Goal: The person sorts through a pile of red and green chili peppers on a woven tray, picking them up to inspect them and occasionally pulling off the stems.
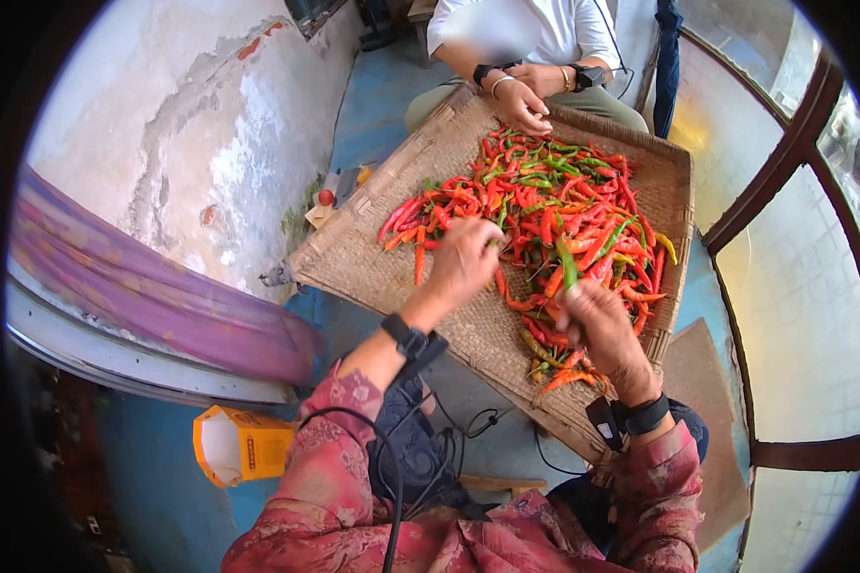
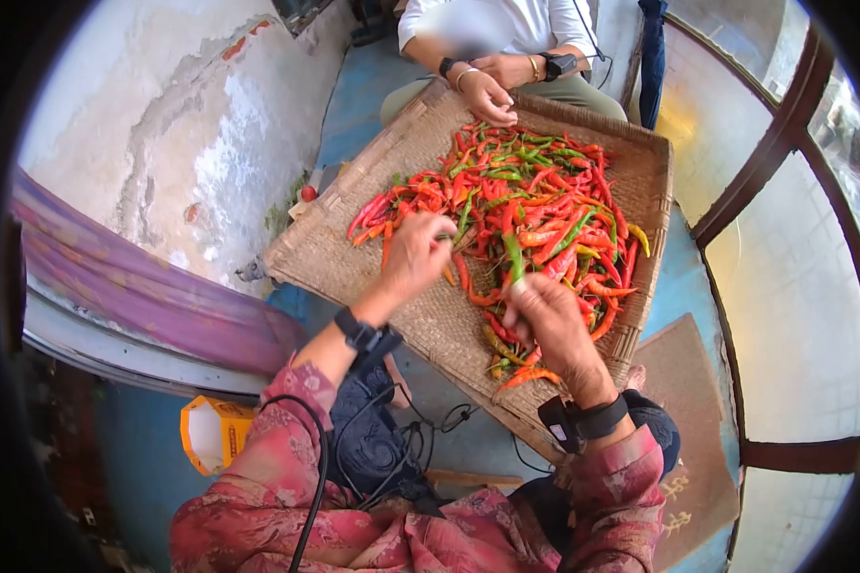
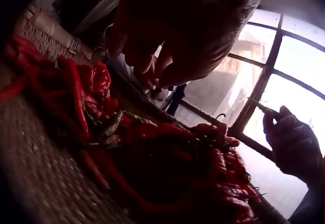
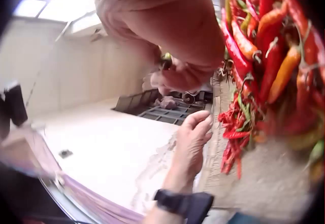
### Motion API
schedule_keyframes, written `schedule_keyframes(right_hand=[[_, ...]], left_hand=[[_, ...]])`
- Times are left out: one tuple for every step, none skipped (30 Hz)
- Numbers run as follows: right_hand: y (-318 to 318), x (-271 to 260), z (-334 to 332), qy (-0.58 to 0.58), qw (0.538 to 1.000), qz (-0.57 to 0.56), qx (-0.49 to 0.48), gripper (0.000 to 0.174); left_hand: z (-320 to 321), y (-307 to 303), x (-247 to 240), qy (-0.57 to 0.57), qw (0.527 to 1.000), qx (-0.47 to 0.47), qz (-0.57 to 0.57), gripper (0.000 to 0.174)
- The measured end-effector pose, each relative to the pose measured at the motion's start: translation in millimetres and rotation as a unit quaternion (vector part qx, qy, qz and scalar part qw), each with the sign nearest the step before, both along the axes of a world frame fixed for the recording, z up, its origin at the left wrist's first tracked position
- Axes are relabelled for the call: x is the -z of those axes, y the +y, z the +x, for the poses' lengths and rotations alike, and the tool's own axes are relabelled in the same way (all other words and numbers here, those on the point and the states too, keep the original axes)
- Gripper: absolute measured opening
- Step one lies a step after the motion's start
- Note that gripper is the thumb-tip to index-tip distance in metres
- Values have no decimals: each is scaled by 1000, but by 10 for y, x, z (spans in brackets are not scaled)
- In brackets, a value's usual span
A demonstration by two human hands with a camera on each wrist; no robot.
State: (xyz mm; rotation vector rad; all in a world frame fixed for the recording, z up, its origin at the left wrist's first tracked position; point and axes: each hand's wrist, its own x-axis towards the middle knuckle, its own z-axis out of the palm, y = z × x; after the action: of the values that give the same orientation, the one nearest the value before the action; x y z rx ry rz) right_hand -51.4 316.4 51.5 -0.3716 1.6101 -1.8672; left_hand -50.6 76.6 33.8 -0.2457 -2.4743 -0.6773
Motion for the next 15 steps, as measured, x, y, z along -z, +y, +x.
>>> schedule_keyframes(right_hand=[[-25, -54, -10, -48, 986, -140, 75, 28], [-26, -71, -36, -102, 958, -239, 119, 30], [-45, -15, -67, -145, 949, -254, 116, 31], [-68, 86, -103, -186, 939, -267, 113, 31], [-94, 172, -82, -218, 935, -267, 85, 31], [-117, 324, -69, -251, 937, -239, 42, 29], [-149, 270, 52, -244, 948, -202, 35, 28], [-152, 296, 117, -226, 961, -162, 16, 28], [-145, 333, 163, -215, 966, -144, -10, 29], [-122, 329, 198, -189, 974, -120, -28, 31], [-103, 338, 216, -170, 980, -98, -32, 31], [-98, 328, 213, -154, 984, -78, -38, 31], [-91, 274, 210, -143, 987, -57, -35, 30], [-93, 270, 194, -142, 987, -59, -39, 30], [-90, 273, 189, -112, 992, -38, -42, 30]], left_hand=[[-174, -142, 36, 7, 999, -36, -37, 14], [-315, -228, 25, 7, 997, -54, -57, 19], [-468, -314, 61, -7, 995, -66, -80, 22], [-643, -396, 130, -19, 991, -78, -103, 26], [-837, -491, 239, -91, 985, -92, -116, 43], [-960, -502, 277, -81, 986, -86, -116, 43], [-1051, -483, 327, -120, 974, -114, -157, 53], [-1135, -442, 337, -156, 958, -142, -195, 63], [-1166, -386, 240, -244, 938, -151, -197, 71], [-1184, -347, 197, -277, 926, -176, -184, 69], [-1250, -354, 179, -331, 907, -165, -201, 69], [-1297, -374, 174, -386, 883, -157, -217, 69], [-1311, -396, 237, -360, 886, -155, -248, 62], [-1296, -414, 273, -360, 885, -159, -250, 62], [-1263, -429, 298, -354, 894, -134, -240, 56]])
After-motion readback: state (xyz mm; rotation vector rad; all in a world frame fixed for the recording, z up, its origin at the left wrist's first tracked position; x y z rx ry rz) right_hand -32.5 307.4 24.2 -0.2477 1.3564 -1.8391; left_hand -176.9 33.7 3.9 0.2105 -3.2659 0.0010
